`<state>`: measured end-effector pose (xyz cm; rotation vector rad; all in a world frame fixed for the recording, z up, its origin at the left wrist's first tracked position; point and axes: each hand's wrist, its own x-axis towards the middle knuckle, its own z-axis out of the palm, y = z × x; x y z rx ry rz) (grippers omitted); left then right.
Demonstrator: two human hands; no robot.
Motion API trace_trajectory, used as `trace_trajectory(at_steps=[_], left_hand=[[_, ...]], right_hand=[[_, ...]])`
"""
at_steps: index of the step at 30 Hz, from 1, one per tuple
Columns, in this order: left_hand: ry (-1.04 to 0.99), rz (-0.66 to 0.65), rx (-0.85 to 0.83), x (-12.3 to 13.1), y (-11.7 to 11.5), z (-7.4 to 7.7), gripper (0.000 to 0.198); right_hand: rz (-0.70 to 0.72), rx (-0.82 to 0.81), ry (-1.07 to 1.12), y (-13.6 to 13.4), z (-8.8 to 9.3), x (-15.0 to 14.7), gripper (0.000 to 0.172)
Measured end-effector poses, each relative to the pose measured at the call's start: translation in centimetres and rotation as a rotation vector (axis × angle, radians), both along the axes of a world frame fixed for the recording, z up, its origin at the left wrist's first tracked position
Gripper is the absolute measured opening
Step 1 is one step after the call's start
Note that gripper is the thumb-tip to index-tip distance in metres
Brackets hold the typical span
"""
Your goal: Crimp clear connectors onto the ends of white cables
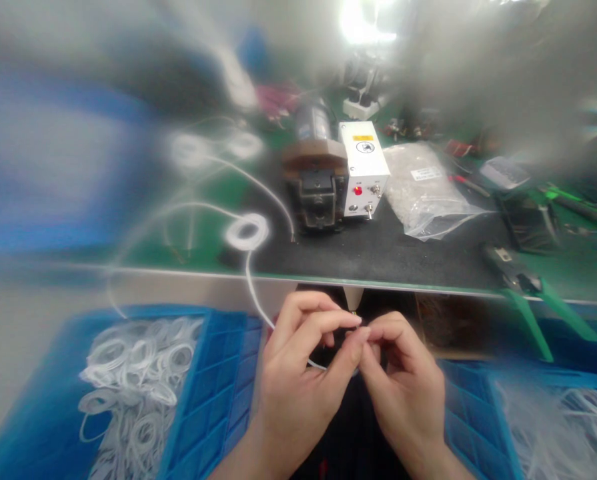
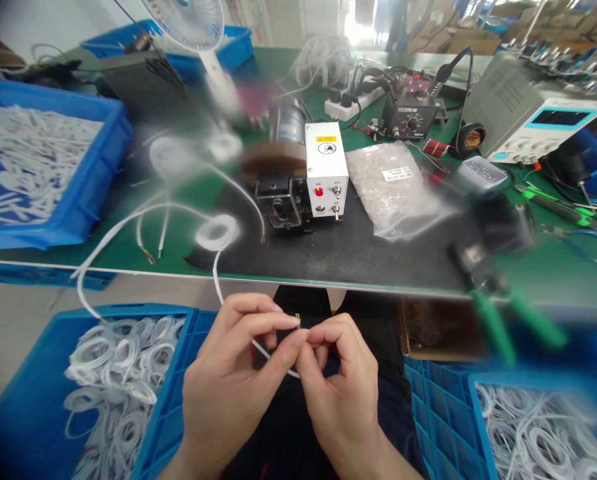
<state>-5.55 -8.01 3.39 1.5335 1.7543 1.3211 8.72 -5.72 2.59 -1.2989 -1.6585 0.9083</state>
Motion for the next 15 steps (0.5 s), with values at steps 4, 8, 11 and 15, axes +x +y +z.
trace_trajectory(at_steps=[4,8,11,15], left_hand=[[-0.023,0.013,-0.026,0.27,0.18,0.09,0.023],[-0.051,0.024,-0.047,0.33,0.21,0.18,0.019],[-0.089,0.019,-0.067,0.19,0.12,0.06,0.018],[-0.185,-0.011,-0.09,-0.14,0.02,-0.29,0.011]], right_hand=[[-0.002,0.08,-0.04,0.12,-0.09,-0.15,0.014],[-0.008,0.079,-0.032,0.16,0.09,-0.34,0.015],[-0.024,0.043,-0.014,0.19,0.22,-0.32,0.013],[-0.022,-0.066,0.062,0.28,0.26,-0.25,0.012]])
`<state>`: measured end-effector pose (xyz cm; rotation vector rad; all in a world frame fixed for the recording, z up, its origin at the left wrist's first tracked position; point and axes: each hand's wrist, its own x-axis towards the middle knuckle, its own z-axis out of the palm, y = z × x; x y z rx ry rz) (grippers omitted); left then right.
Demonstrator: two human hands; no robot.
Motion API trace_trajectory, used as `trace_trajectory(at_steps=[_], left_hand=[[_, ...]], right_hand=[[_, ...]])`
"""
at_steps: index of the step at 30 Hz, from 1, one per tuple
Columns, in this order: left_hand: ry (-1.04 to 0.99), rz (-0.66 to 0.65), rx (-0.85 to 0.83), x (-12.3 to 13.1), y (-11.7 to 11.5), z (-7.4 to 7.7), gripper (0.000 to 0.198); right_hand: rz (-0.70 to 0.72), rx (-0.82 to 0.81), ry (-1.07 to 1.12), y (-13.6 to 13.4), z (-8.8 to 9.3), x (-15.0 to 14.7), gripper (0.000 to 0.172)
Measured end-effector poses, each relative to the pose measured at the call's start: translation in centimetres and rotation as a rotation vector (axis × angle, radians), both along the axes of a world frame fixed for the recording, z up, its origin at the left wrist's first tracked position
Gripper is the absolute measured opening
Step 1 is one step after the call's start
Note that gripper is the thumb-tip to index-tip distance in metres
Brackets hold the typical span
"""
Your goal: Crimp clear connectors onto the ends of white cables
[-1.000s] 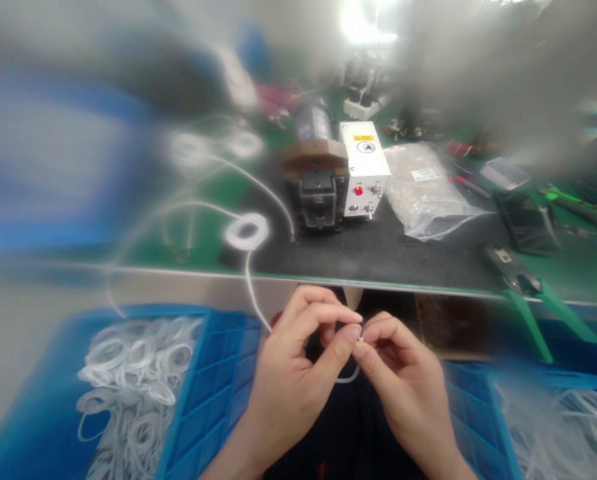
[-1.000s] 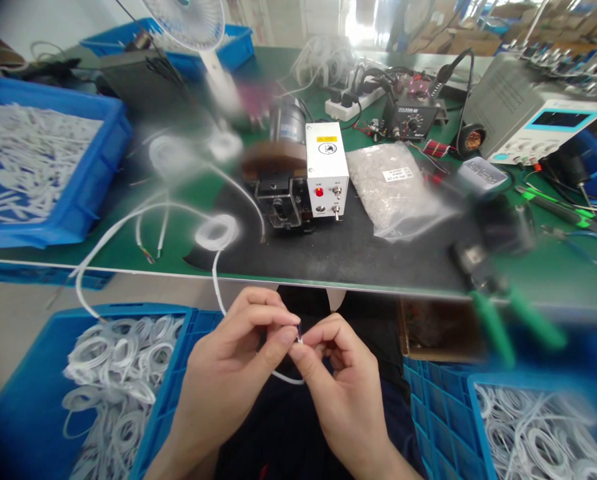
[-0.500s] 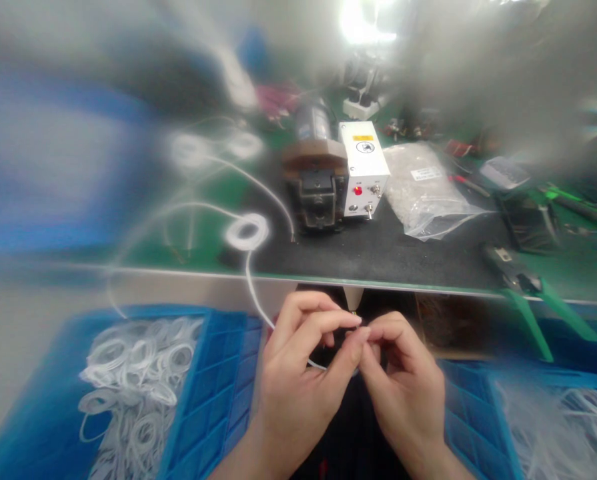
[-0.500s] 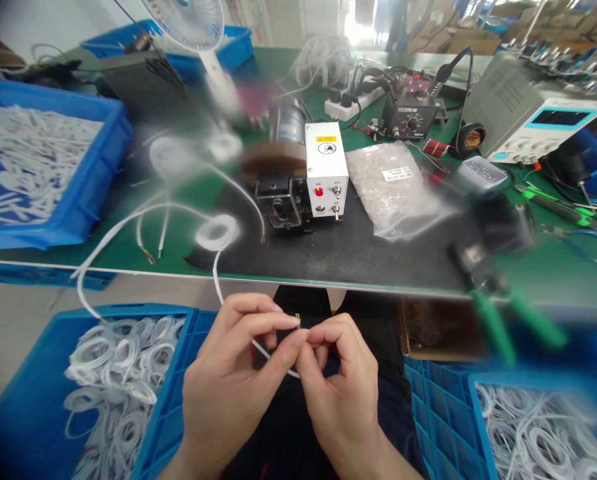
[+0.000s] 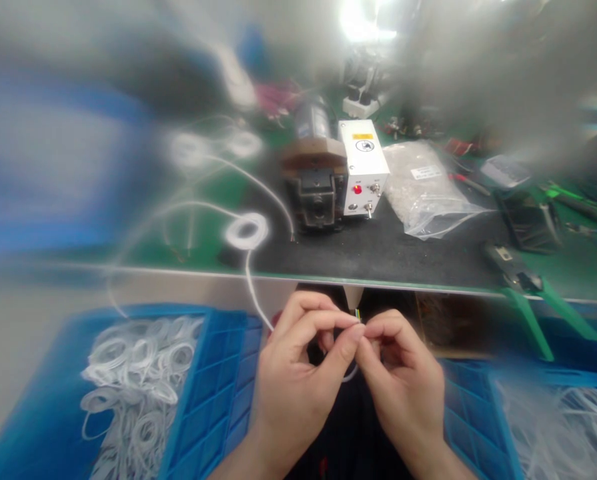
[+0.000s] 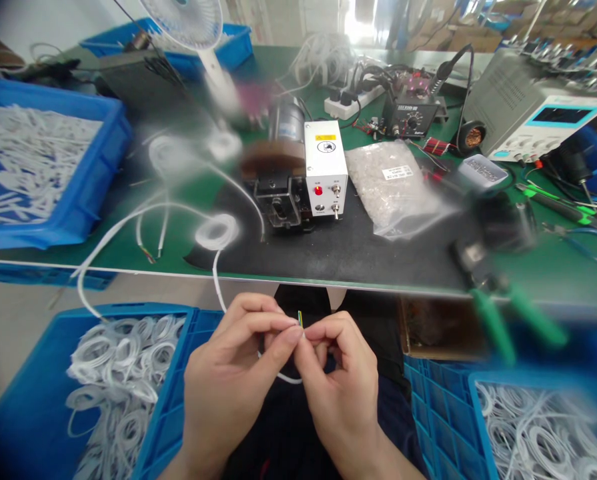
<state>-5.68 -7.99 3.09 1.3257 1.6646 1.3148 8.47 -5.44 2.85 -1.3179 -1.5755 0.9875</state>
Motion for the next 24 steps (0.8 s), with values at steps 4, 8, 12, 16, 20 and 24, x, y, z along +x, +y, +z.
trace_trajectory(at_steps=[4,8,12,16,20,24], left_hand=[[-0.201,-0.012,-0.048,0.0,0.0,-0.4,0.003],[-0.622,-0.052,-0.101,0.7,0.0,-0.9,0.003],[-0.992,-0.137,-0.12,1.1,-0.1,-1.2,0.006],[-1.193,-0.152,-0.191,1.0,0.1,-1.1,0.009],[-1.247,-0.136,-0.214,0.9,0.1,-1.2,0.011],[-1.092,-0.101,-0.136,1.0,-0.4,-1.8,0.005]], right_hand=[[0.001,-0.173,0.122,0.1,0.3,-0.2,0.02],[0.025,-0.428,0.356,0.0,0.5,-0.3,0.03],[0.06,-0.569,0.542,-0.3,0.1,-0.1,0.031],[0.145,-0.628,0.66,-0.6,-0.6,0.3,0.019],[0.282,-0.7,0.748,-0.7,-0.8,0.8,0.009],[0.223,-0.659,0.687,-0.5,-0.4,0.6,0.009]])
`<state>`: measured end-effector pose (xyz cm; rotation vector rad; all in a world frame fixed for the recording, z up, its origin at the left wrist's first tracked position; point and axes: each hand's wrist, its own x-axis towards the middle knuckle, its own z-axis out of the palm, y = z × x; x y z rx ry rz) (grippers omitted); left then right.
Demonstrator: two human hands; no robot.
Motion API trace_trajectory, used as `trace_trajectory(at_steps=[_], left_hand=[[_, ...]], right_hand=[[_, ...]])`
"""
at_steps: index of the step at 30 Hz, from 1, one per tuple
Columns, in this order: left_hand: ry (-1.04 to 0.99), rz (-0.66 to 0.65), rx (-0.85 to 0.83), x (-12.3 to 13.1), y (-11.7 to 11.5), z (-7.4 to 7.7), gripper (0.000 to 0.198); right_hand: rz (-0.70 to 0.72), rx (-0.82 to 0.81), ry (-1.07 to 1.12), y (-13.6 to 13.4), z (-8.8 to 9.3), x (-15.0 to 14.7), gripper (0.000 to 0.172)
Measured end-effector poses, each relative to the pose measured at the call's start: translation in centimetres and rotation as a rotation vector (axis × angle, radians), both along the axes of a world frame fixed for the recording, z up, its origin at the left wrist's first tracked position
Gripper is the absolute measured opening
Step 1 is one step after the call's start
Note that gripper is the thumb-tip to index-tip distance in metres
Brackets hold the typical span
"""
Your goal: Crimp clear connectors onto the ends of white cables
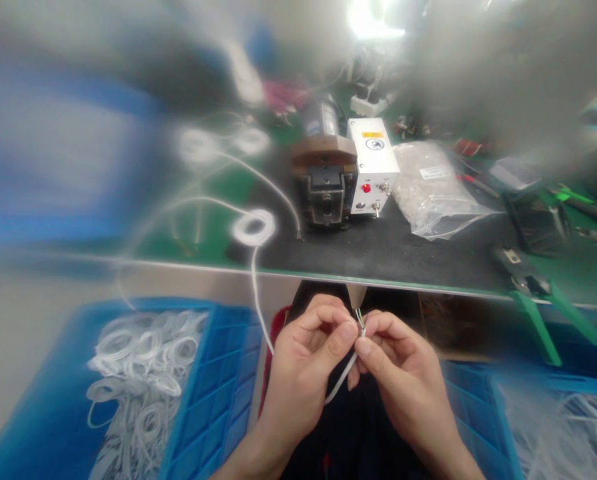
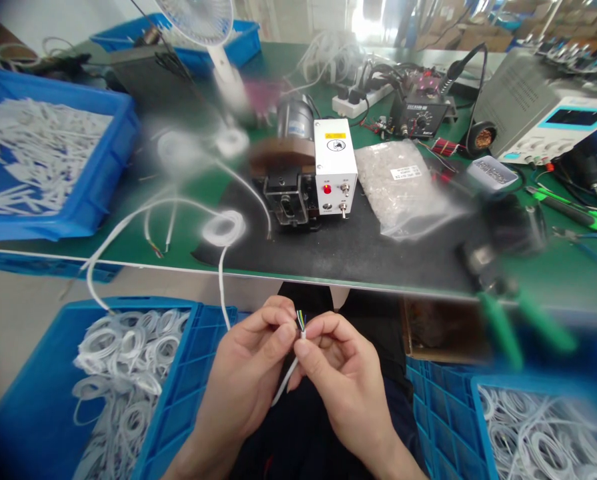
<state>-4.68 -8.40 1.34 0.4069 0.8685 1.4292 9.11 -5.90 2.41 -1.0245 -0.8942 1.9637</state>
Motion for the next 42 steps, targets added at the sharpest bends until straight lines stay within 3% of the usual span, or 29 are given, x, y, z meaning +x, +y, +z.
trace_trajectory(at_steps=[4,6,11,15,20,26,32,36,42], left_hand=[[0.24,0.112,0.034,0.2,-0.4,-0.2,0.004],[0.255,0.13,0.039,0.5,-0.4,-0.3,0.005],[0.14,0.119,0.002,0.9,-0.5,-0.5,0.002],[0.256,0.068,0.021,0.7,-0.6,-0.4,0.009],[0.533,0.002,0.084,0.4,-0.8,-0.1,0.02],[0.525,0.059,0.084,0.6,-0.8,0.0,0.013],[0.479,0.092,0.026,0.8,-0.5,-0.2,0.008],[0.636,0.12,0.056,0.7,-0.7,-0.2,0.011],[0.949,0.176,0.154,0.6,-1.0,0.0,0.023]], right_hand=[[-0.113,0.152,-0.191,0.3,0.8,-0.7,0.018],[-0.137,0.2,-0.234,0.3,1.0,-1.0,0.018],[-0.123,0.209,-0.263,0.3,1.1,-1.2,0.019],[-0.122,0.239,-0.297,0.5,1.1,-0.9,0.017],[-0.144,0.439,-0.472,0.6,1.0,-0.2,0.01],[-0.136,0.655,-0.665,0.8,1.2,0.4,0.009],[0.059,0.66,-0.668,1.9,1.8,3.1,0.018],[0.031,0.753,-0.693,3.0,2.6,4.1,0.018],[0.165,1.002,-0.774,4.0,4.3,3.5,0.035]])
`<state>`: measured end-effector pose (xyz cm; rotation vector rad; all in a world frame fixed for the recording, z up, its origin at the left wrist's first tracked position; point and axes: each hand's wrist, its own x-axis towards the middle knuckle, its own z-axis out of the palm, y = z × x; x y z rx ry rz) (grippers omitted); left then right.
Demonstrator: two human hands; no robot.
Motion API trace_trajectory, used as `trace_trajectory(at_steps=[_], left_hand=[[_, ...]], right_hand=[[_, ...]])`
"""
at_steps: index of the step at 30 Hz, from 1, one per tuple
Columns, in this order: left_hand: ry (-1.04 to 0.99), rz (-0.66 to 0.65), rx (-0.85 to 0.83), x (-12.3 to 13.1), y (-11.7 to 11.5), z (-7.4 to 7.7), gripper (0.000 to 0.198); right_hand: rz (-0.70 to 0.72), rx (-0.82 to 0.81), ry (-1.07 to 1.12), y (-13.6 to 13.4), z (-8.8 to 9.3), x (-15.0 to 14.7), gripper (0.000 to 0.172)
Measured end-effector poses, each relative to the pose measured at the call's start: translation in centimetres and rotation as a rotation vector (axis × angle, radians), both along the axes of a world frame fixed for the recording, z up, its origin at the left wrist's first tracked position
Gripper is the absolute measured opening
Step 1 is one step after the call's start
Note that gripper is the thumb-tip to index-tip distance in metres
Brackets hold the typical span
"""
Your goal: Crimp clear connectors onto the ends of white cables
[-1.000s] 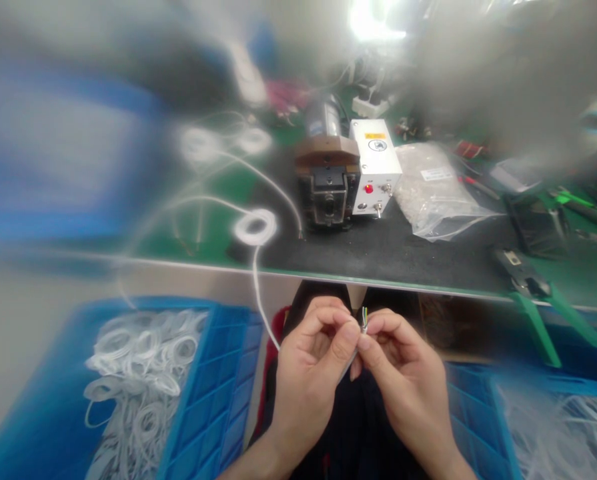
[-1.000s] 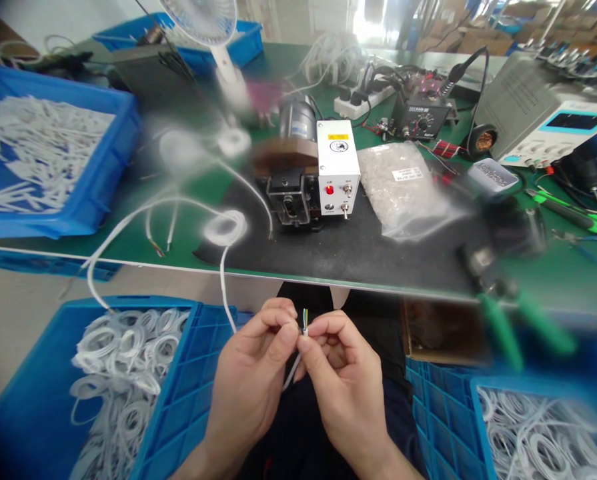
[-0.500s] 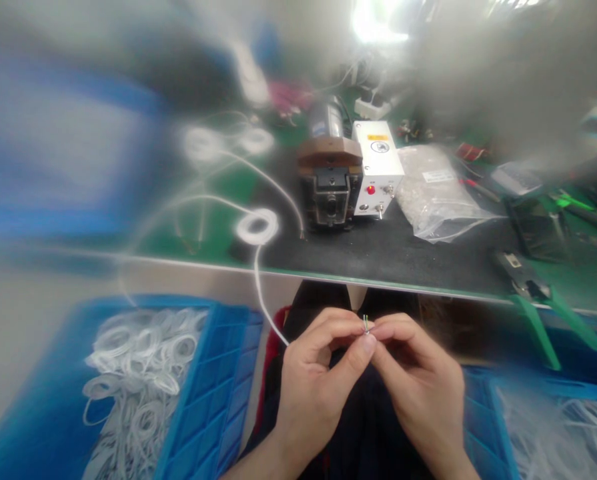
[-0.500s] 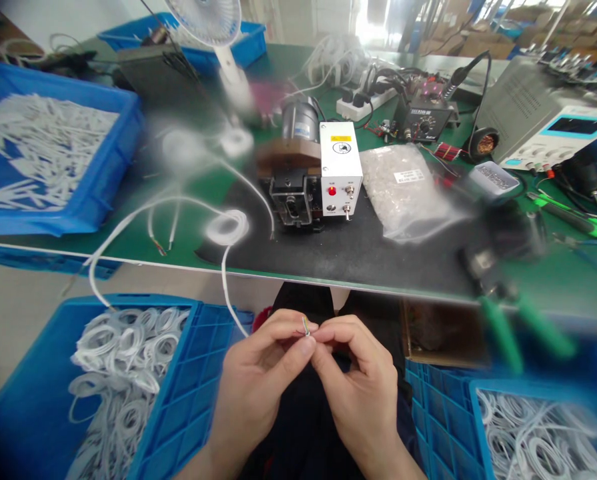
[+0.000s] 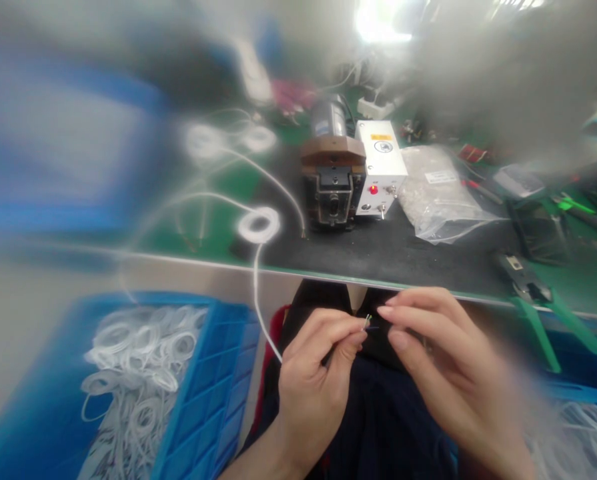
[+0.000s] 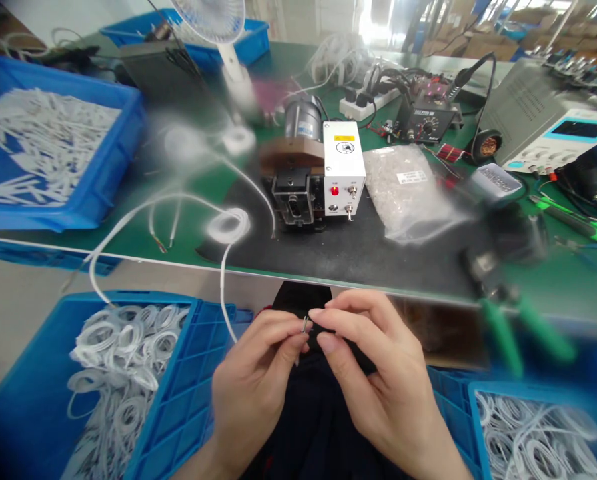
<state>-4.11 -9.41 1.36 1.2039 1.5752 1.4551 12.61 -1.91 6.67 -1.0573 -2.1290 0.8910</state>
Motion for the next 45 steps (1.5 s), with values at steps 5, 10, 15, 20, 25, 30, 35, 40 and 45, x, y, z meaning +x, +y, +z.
trace_trajectory(at_steps=[5,10,15,20,25,30,35,40,45], left_hand=[[0.145,0.005,0.076,0.1,0.3,0.6,0.023],[0.199,0.014,0.109,0.2,0.4,0.3,0.022],[0.201,0.023,0.119,0.2,0.6,0.2,0.021],[0.202,0.036,0.115,0.2,0.7,0.5,0.019],[0.192,0.036,0.116,0.2,0.7,0.4,0.019],[0.246,0.053,0.131,0.2,0.7,0.4,0.02],[0.272,0.08,0.143,0.2,0.6,0.5,0.021],[0.266,0.087,0.142,0.2,0.6,0.6,0.022],[0.286,0.101,0.153,0.2,0.4,0.2,0.025]], right_hand=[[0.015,0.05,-0.07,-0.1,0.0,-0.4,0.036],[0.025,0.092,-0.046,-0.2,-0.2,-0.4,0.033],[0.032,0.099,-0.042,-0.1,-0.4,-0.2,0.035],[0.031,0.103,-0.035,-0.4,-0.4,0.1,0.034],[0.0,0.091,-0.028,-0.7,-0.5,0.2,0.034],[-0.005,0.156,-0.048,-0.9,-0.9,0.2,0.037],[0.008,0.248,-0.113,-1.1,-1.3,0.5,0.047],[0.03,0.313,-0.129,-1.0,-1.4,0.6,0.048],[0.004,0.297,-0.101,-1.2,-1.4,0.5,0.044]])
